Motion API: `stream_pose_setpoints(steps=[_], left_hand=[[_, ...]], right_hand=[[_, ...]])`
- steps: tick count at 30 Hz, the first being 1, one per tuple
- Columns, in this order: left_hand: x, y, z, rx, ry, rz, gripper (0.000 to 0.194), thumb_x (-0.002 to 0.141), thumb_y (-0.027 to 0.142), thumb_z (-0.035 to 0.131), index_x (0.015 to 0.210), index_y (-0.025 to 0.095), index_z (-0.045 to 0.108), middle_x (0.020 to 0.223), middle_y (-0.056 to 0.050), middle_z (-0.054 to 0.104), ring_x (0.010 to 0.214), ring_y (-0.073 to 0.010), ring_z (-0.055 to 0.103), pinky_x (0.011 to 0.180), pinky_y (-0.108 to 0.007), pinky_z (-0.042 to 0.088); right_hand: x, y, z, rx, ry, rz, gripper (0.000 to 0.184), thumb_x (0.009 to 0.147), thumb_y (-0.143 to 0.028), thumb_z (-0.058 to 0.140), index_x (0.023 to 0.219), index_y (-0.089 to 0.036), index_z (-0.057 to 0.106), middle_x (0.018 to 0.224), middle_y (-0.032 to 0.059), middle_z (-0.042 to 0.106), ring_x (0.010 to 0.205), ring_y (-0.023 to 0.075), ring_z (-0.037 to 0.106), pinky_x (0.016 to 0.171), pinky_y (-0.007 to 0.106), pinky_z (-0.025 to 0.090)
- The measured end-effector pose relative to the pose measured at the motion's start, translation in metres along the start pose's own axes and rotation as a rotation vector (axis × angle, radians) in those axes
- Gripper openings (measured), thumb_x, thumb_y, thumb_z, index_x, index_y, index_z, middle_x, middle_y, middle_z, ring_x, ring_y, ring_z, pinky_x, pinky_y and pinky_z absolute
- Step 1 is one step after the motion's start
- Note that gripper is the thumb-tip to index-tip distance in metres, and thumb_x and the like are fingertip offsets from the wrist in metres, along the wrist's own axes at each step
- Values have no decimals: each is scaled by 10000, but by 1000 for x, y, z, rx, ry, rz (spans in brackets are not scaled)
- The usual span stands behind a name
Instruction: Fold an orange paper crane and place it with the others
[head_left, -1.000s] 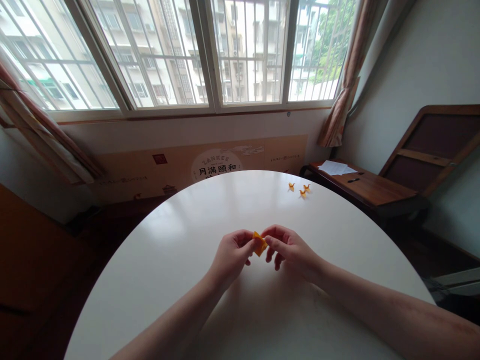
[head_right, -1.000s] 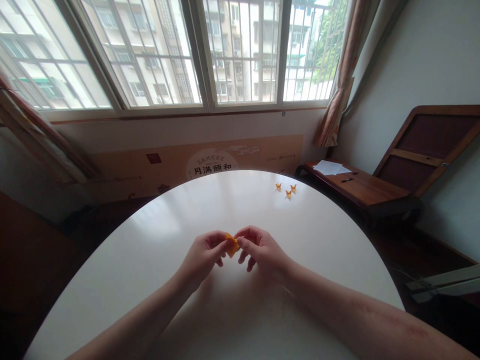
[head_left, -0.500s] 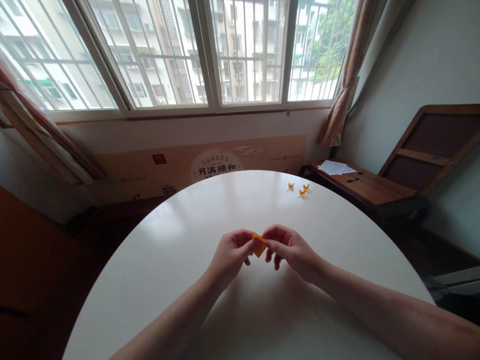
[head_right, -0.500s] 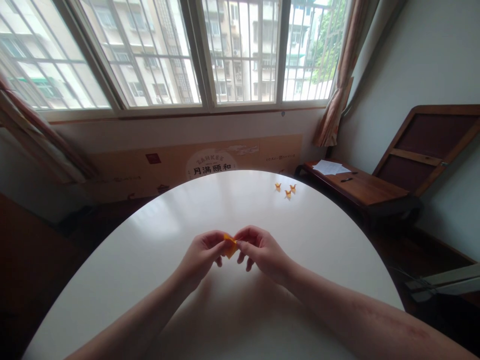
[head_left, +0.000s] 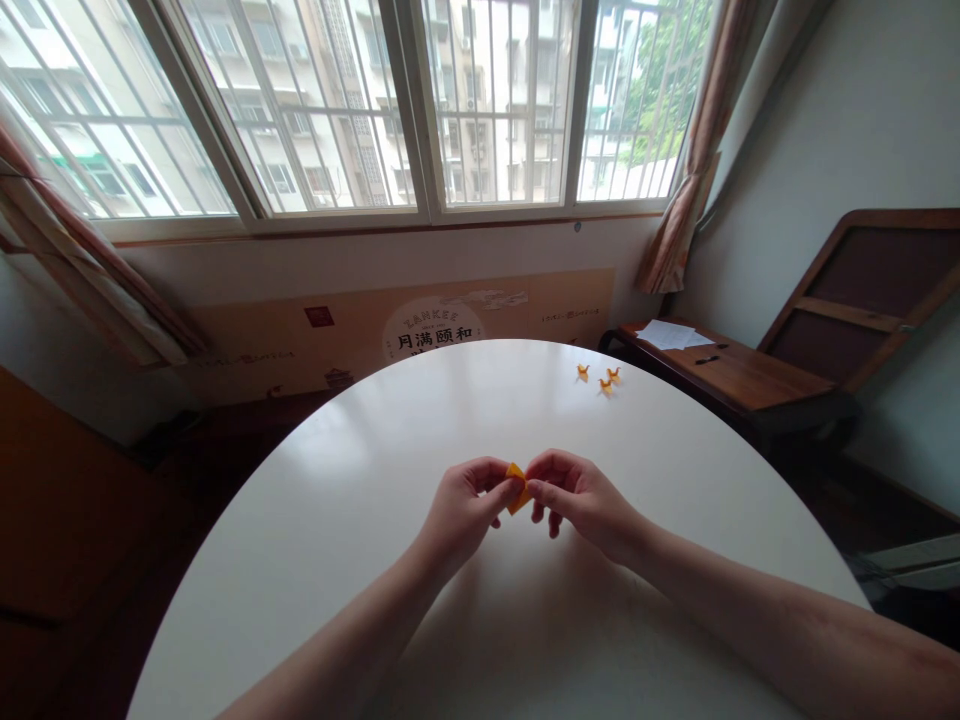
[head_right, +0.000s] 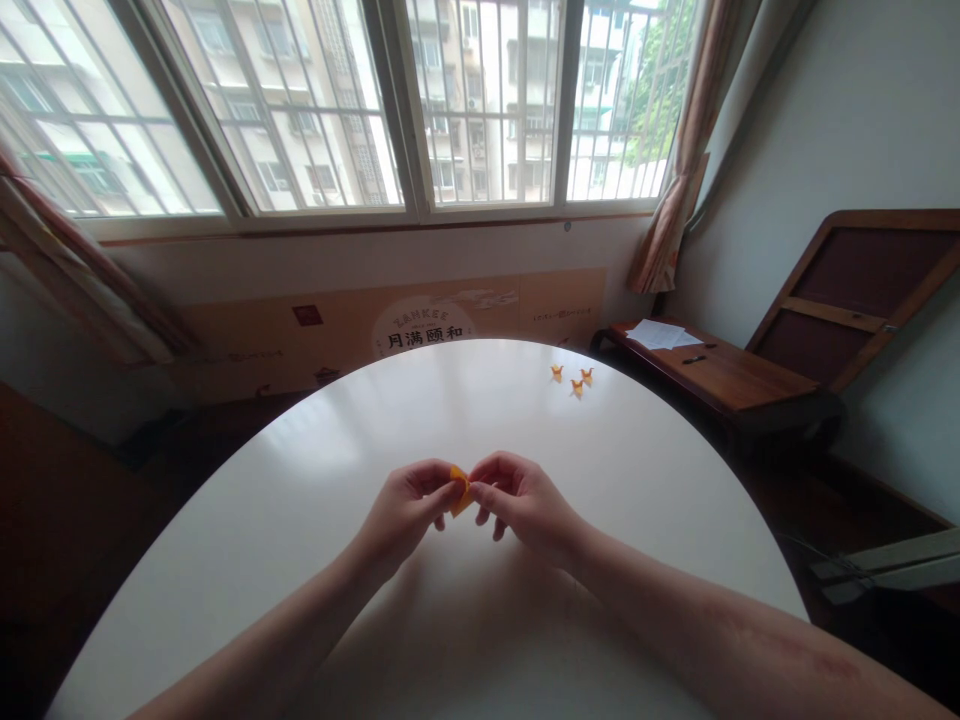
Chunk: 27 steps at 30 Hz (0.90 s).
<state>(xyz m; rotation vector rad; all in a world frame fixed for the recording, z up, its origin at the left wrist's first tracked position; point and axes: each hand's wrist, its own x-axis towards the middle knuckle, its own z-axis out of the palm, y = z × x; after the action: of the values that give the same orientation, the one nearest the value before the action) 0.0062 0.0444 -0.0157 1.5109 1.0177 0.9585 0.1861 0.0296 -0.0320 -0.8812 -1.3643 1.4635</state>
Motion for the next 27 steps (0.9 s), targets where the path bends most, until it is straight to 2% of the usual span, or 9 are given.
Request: stream_pose_setpoints(steps=[16, 27], left_hand=[[0, 0, 0, 79, 48, 29, 359, 770, 494, 724, 785, 136, 751, 685, -69, 691, 605, -151, 576, 489, -220, 454], [0, -3, 0, 178, 111, 110, 369, 824, 492, 675, 795, 141, 785, 775, -86, 669, 626, -155, 589, 499, -239, 470]], right_hand=[[-1, 6, 1, -108, 6, 53, 418, 829, -540, 684, 966, -157, 585, 871, 54, 666, 686, 146, 653, 437, 174, 464], [0, 4, 0, -160, -44, 100, 425, 865, -543, 646, 1027, -150, 654, 958, 85, 695, 750, 160, 687, 466, 169, 477]])
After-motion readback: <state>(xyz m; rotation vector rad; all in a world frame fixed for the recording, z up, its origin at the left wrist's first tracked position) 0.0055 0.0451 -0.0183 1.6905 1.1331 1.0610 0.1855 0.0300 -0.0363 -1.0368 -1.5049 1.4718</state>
